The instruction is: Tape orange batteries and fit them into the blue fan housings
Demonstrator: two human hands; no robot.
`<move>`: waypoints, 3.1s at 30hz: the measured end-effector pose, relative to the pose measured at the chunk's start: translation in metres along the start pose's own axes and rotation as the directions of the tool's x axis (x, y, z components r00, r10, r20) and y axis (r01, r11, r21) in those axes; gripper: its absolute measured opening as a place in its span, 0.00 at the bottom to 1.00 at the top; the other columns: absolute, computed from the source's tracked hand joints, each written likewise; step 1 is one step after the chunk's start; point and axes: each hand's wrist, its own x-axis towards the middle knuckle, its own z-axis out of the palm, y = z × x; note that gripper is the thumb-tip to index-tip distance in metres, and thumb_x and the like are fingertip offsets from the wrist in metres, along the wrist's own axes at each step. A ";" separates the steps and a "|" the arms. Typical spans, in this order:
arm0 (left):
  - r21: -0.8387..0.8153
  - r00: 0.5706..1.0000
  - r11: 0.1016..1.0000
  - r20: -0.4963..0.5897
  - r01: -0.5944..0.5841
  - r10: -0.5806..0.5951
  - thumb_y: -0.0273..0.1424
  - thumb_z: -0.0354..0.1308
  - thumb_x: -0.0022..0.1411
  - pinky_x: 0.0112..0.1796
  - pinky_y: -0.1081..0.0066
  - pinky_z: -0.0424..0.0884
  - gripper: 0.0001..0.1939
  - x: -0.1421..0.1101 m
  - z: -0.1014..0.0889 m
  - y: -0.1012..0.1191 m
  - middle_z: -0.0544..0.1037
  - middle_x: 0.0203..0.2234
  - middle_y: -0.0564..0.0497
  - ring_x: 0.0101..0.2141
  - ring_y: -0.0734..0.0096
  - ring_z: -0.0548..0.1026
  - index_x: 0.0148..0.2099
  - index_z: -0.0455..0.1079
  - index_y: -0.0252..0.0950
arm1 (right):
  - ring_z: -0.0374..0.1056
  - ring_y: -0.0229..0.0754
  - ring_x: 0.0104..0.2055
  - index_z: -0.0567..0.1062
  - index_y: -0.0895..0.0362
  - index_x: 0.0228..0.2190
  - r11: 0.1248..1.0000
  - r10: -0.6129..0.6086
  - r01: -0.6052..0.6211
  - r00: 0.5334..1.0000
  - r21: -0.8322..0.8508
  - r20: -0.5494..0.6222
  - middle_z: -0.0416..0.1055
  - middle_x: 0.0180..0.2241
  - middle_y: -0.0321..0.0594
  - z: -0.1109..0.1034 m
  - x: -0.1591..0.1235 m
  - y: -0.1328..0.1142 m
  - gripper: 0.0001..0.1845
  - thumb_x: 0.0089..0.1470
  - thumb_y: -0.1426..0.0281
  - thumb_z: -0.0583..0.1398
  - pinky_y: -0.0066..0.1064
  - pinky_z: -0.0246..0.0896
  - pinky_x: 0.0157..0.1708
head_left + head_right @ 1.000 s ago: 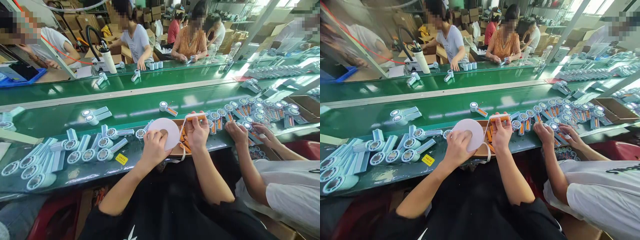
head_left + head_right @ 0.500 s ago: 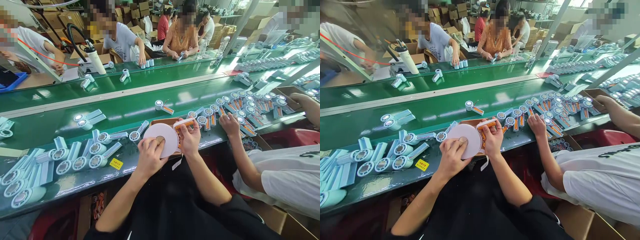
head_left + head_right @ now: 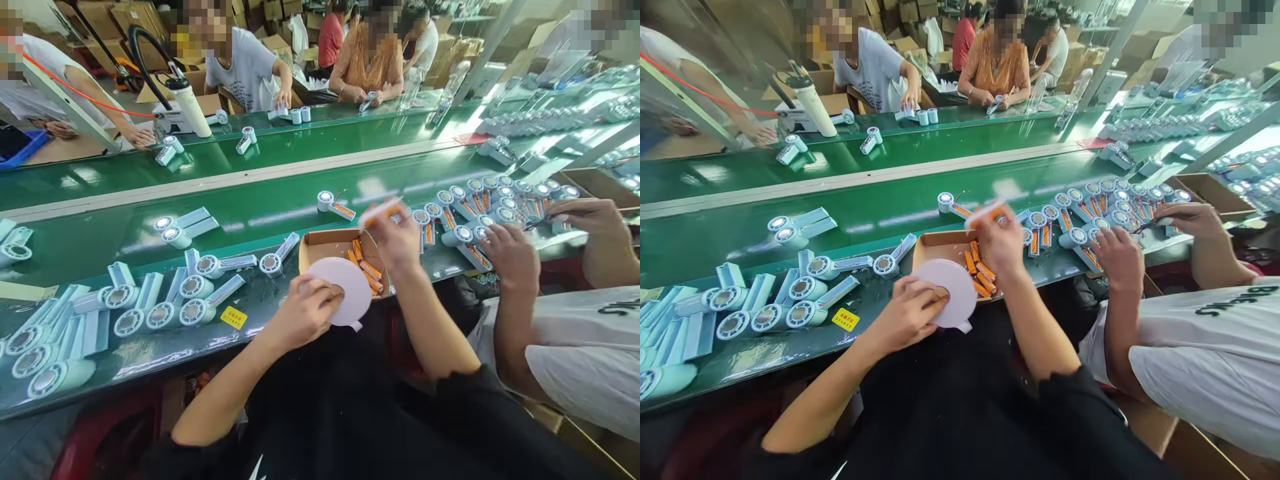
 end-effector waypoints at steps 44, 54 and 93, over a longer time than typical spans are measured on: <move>-0.283 0.854 0.818 0.312 0.501 -0.416 0.36 0.51 0.75 0.50 0.62 0.73 0.14 0.118 0.069 -0.258 0.81 0.44 0.45 0.47 0.61 0.77 0.49 0.76 0.36 | 0.82 0.46 0.38 0.74 0.52 0.50 0.404 0.431 0.471 0.658 -0.784 0.617 0.85 0.35 0.37 0.062 0.096 0.107 0.14 0.62 0.72 0.62 0.36 0.73 0.43; -0.292 0.797 0.754 0.363 0.589 -0.482 0.42 0.60 0.74 0.52 0.55 0.78 0.17 0.134 0.073 -0.253 0.78 0.50 0.45 0.49 0.62 0.78 0.55 0.74 0.35 | 0.81 0.51 0.38 0.76 0.53 0.55 0.046 0.582 0.630 0.614 -0.775 0.533 0.84 0.36 0.43 0.062 0.098 0.098 0.16 0.67 0.68 0.62 0.31 0.66 0.36; 0.310 0.568 0.708 0.434 0.635 -0.700 0.45 0.62 0.65 0.64 0.48 0.63 0.33 -0.016 -0.023 -0.273 0.70 0.66 0.35 0.65 0.38 0.66 0.69 0.67 0.41 | 0.82 0.52 0.48 0.83 0.51 0.43 0.165 0.040 0.629 0.765 -0.759 0.643 0.84 0.48 0.42 -0.066 0.013 -0.009 0.16 0.68 0.58 0.57 0.41 0.79 0.48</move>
